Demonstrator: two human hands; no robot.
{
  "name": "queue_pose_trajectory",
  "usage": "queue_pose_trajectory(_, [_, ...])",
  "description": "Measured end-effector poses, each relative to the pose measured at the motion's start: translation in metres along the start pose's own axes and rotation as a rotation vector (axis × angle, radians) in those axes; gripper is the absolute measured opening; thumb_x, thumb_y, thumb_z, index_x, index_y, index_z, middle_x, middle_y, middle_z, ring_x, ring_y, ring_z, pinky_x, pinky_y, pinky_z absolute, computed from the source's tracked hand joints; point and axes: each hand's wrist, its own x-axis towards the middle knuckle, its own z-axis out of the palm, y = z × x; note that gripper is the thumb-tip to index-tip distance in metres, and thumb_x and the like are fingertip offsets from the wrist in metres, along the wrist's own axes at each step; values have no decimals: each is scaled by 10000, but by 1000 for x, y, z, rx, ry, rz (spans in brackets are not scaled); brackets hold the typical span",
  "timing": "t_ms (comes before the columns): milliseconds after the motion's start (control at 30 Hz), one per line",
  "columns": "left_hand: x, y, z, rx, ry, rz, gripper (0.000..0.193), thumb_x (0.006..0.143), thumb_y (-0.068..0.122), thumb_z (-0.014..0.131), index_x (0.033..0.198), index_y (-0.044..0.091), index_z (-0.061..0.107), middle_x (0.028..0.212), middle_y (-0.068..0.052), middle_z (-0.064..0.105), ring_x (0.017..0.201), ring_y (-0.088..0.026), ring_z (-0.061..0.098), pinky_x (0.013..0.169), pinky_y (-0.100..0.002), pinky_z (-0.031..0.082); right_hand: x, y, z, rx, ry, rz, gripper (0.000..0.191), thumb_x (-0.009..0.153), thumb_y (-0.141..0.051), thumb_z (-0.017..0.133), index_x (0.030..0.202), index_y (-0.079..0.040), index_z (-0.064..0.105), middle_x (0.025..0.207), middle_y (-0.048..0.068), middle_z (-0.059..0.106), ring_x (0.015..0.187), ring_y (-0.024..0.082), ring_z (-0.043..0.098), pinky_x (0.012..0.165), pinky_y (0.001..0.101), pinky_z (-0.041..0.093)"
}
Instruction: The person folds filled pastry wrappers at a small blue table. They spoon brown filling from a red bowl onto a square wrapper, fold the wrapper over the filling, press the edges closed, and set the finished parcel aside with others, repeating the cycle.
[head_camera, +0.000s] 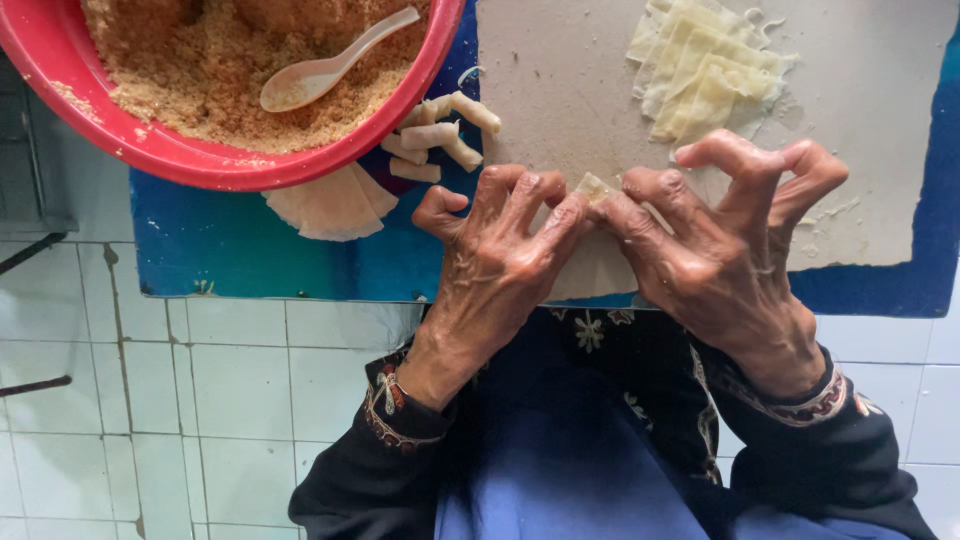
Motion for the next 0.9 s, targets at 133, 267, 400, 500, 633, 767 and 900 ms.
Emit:
queue_pose_trajectory(133, [1, -1, 0, -19, 5, 5, 280, 932, 214, 743, 1195, 138, 681, 1157, 11, 615, 1163, -220, 551, 903, -489, 307, 4, 0, -1, -14, -43, -19, 186, 935, -252, 815, 1089, -148, 799, 1102, -48, 725, 1188, 230, 510, 938, 529, 245])
queue_pose_trajectory(267, [1, 0, 0, 93, 27, 23, 228, 922, 165, 741, 1146, 195, 710, 1122, 62, 631, 1160, -183, 557, 893, -499, 296, 8, 1, -1, 33, -70, 12, 146, 919, -196, 808, 1057, -148, 800, 1082, -47, 728, 1220, 226, 523, 941, 526, 256])
queue_pose_trajectory(400, [1, 2, 2, 110, 44, -2, 203, 943, 172, 745, 1141, 187, 707, 1120, 56, 638, 1167, -210, 554, 880, -496, 308, 4, 0, 1, 84, -20, 48, 101, 975, -224, 808, 1047, -165, 769, 1076, -62, 695, 1254, 251, 500, 945, 541, 253])
queue_pose_trajectory(500, [1, 2, 1, 110, 54, 0, 240, 955, 177, 747, 1193, 185, 715, 1145, 53, 637, 1176, -218, 551, 879, -488, 312, 3, 1, 6, 101, 18, 49, 140, 1006, -247, 807, 1099, -153, 762, 1136, -51, 698, 1254, 273, 471, 950, 539, 255])
queue_pose_trajectory(633, [1, 3, -2, 157, 3, -12, 367, 869, 131, 742, 1230, 198, 751, 1166, 81, 650, 1173, -210, 542, 853, -461, 314, 1, -1, 6, 28, -25, 77, 133, 937, -194, 804, 1068, -169, 798, 1099, -70, 726, 1279, 246, 482, 959, 532, 251])
queue_pose_trajectory(767, [3, 4, -2, 147, 76, -30, 217, 949, 168, 762, 1164, 178, 736, 1212, 78, 629, 1191, -210, 495, 901, -466, 341, -2, -7, 1, 9, -11, 66, 163, 991, -223, 792, 1151, -195, 799, 1173, -41, 717, 1318, 290, 429, 946, 549, 247])
queue_pose_trajectory(900, [4, -1, -2, -27, 51, -65, 357, 1012, 156, 762, 1336, 73, 638, 1387, -35, 568, 1284, -305, 455, 1109, -436, 373, -1, -7, 0, -82, -42, 18, 203, 1040, -300, 708, 1200, -201, 785, 1248, -59, 679, 1349, 299, 380, 963, 560, 243])
